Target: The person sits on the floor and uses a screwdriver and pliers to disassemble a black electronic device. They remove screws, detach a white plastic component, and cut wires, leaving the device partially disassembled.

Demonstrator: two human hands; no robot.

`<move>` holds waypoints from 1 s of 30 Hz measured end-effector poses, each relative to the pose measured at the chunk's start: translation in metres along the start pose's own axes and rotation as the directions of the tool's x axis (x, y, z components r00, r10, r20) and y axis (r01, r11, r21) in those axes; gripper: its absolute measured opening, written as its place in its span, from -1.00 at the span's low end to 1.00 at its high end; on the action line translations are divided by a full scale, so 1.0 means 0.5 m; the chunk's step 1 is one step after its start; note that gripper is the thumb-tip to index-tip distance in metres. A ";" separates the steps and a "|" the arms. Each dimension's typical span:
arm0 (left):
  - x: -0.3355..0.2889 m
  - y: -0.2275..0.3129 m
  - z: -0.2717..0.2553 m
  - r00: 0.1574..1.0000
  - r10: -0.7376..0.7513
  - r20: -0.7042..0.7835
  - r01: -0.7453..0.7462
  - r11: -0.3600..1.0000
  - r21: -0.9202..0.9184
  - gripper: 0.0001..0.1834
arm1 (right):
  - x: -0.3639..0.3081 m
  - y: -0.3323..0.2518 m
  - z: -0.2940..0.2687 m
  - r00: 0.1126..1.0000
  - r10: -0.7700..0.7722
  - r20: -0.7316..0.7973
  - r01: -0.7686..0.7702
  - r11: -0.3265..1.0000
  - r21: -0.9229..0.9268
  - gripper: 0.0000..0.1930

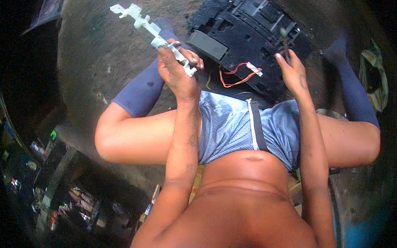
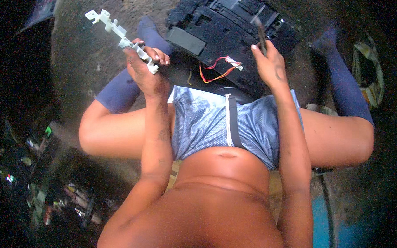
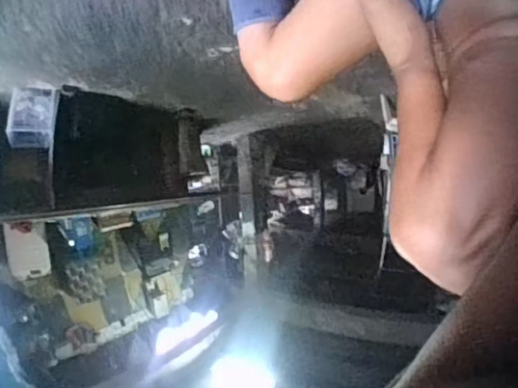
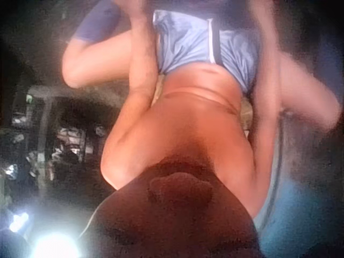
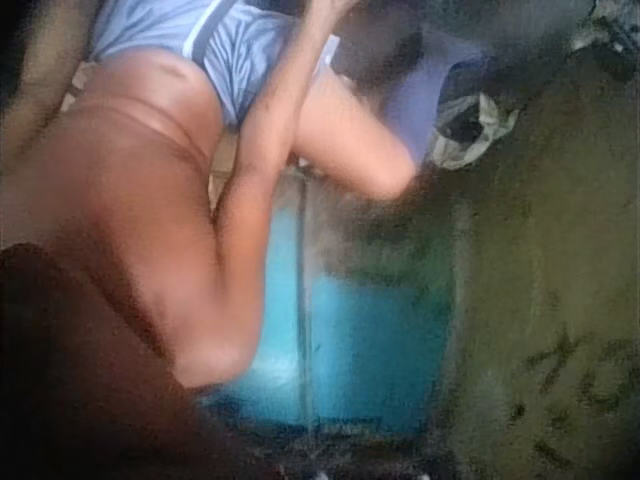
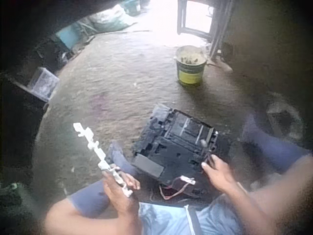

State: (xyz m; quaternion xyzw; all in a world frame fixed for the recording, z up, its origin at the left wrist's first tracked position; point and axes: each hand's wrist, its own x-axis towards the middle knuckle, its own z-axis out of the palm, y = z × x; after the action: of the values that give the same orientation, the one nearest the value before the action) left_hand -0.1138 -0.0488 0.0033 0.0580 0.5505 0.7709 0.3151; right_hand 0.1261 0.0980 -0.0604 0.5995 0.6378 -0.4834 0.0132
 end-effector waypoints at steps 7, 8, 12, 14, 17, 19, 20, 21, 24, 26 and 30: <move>0.001 0.002 -0.002 0.999 -0.026 -0.032 0.028 0.997 0.066 -0.44 | 0.076 0.123 0.101 0.850 -0.472 -0.236 0.243 0.747 -0.619 -0.49; 0.000 0.006 0.001 0.999 -0.029 -0.037 0.031 0.997 0.073 -0.43 | 0.061 0.106 0.102 0.774 -0.575 -0.267 0.253 0.666 -0.702 -0.50; 0.008 0.002 0.007 0.994 -0.078 -0.079 0.078 0.997 -0.004 -0.41 | 0.008 0.077 0.124 0.872 -0.489 0.003 0.383 0.679 -0.626 -0.53; 0.006 -0.001 0.014 0.995 -0.076 -0.059 0.077 0.997 0.010 -0.42 | -0.031 0.057 0.148 0.935 -0.243 0.259 0.354 0.706 -0.613 -0.60; 0.008 0.001 0.021 0.996 -0.087 -0.035 0.087 0.996 0.005 -0.44 | -0.052 0.121 0.172 0.897 -0.381 0.225 0.442 0.780 -0.442 -0.67; 0.010 0.002 0.008 0.992 -0.122 -0.041 0.119 0.991 -0.062 -0.44 | -0.052 0.094 0.139 0.902 -0.327 0.281 0.403 0.870 -0.284 -0.68; 0.009 0.008 0.000 0.990 -0.134 -0.049 0.130 0.988 -0.088 -0.44 | -0.057 0.069 0.107 0.919 -0.317 0.234 0.364 0.911 -0.192 -0.72; 0.007 0.004 -0.001 0.990 -0.139 -0.017 0.136 0.986 -0.101 -0.45 | -0.059 0.043 0.057 0.937 -0.247 0.248 0.309 0.916 -0.256 -0.74; 0.002 0.000 0.013 0.980 -0.199 0.012 0.198 0.964 -0.175 -0.47 | -0.058 0.017 -0.061 0.941 -0.273 0.200 0.310 0.932 -0.186 -0.70; 0.000 -0.004 0.016 0.978 -0.198 0.066 0.207 0.961 -0.183 -0.47 | -0.060 0.000 -0.105 0.961 -0.190 0.200 0.239 0.937 -0.255 -0.67; -0.009 -0.006 0.041 0.971 -0.205 0.123 0.218 0.970 -0.105 -0.49 | -0.049 0.007 -0.114 0.970 -0.203 0.137 0.233 0.937 -0.262 -0.67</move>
State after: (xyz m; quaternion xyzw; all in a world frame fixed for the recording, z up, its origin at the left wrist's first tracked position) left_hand -0.1001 -0.0339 0.0096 0.0230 0.4887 0.7595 0.4287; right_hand 0.1677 0.1152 -0.0176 0.4902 0.7598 -0.4200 0.0772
